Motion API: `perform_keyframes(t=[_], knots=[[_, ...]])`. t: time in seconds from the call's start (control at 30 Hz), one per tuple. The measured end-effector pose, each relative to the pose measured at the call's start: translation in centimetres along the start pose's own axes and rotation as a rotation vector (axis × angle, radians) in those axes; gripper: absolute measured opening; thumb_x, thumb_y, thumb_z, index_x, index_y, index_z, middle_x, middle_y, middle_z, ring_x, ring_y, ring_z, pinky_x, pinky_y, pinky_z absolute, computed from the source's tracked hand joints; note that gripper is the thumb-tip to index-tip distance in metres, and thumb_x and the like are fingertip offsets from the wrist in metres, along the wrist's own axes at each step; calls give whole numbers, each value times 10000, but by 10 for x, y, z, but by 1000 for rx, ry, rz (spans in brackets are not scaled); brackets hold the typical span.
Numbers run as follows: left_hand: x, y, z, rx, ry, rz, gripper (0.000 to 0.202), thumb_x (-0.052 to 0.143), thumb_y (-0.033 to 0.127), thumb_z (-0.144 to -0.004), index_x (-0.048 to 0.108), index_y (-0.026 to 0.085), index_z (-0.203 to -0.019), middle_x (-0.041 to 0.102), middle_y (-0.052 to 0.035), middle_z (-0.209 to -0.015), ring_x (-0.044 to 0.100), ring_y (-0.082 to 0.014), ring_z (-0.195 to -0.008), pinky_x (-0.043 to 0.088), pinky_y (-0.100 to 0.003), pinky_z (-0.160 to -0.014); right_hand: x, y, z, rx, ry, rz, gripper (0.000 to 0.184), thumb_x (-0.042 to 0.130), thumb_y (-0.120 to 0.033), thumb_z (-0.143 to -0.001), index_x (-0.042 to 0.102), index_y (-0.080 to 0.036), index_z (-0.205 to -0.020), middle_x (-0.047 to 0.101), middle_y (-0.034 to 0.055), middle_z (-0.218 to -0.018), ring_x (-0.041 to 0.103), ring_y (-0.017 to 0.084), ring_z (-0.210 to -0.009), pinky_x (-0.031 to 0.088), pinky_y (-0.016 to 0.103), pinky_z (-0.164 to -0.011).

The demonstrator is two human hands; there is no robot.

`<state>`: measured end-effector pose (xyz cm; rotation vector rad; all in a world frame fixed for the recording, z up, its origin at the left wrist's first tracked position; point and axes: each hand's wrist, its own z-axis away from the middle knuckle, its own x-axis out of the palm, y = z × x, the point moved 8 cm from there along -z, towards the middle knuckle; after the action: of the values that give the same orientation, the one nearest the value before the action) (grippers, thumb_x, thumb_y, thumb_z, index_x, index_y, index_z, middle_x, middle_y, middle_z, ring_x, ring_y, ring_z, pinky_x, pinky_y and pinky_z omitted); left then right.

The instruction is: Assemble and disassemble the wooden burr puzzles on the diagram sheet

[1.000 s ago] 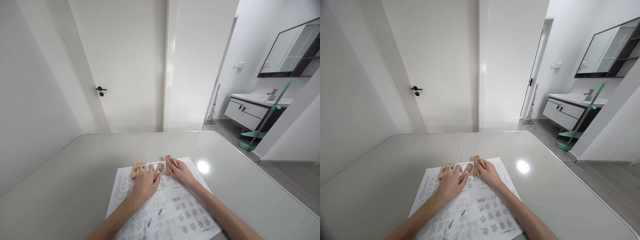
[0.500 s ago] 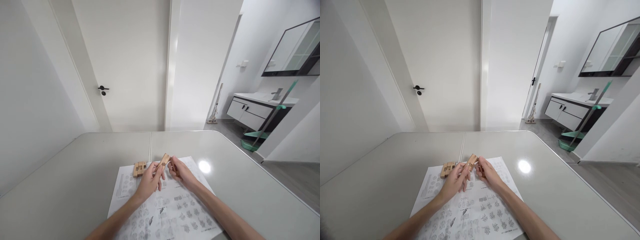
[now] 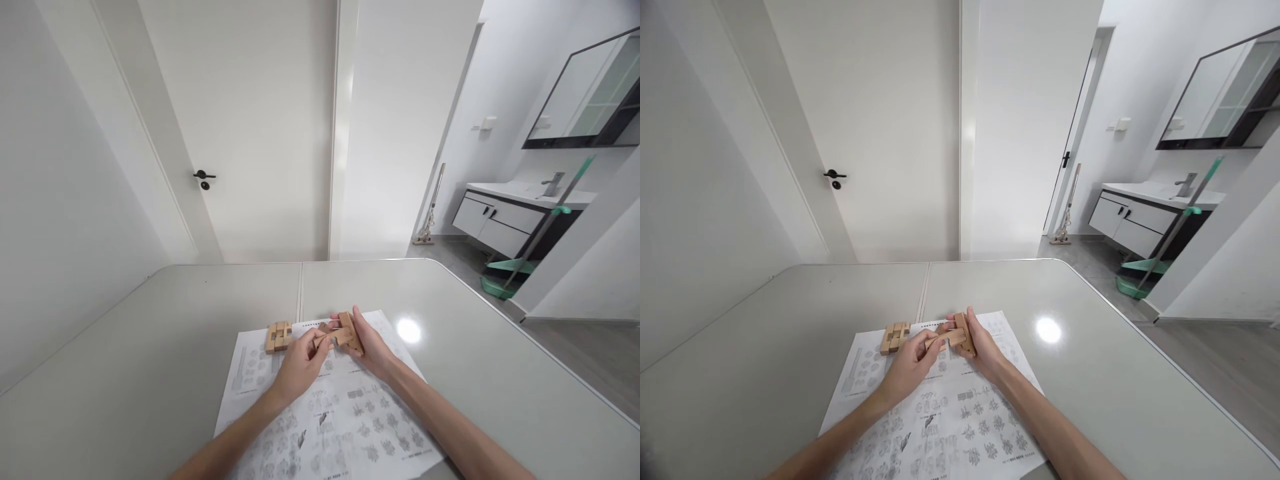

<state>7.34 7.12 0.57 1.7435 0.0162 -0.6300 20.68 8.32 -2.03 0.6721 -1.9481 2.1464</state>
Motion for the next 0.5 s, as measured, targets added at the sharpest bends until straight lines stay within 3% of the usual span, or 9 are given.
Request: perform_keyframes(t=[0.27, 0.5], knots=[[0, 3, 2, 15, 28, -90, 332, 466, 486, -981, 553, 204, -829, 371, 71, -575, 308, -108, -487, 225, -234, -465, 0, -4, 4, -138, 86, 285, 614, 315, -734, -953, 559, -244, -1229, 642, 52, -1054, 389, 105, -528, 262, 242, -466], [4, 2, 3, 18, 25, -90, 343, 458, 507, -983, 540, 207, -838, 372, 72, -568, 307, -108, -481, 234, -235, -464, 4, -1, 5, -157, 51, 408, 667, 220, -708, -983, 515, -246, -1362, 622, 93, -1118, 459, 142, -590, 351, 258, -492]])
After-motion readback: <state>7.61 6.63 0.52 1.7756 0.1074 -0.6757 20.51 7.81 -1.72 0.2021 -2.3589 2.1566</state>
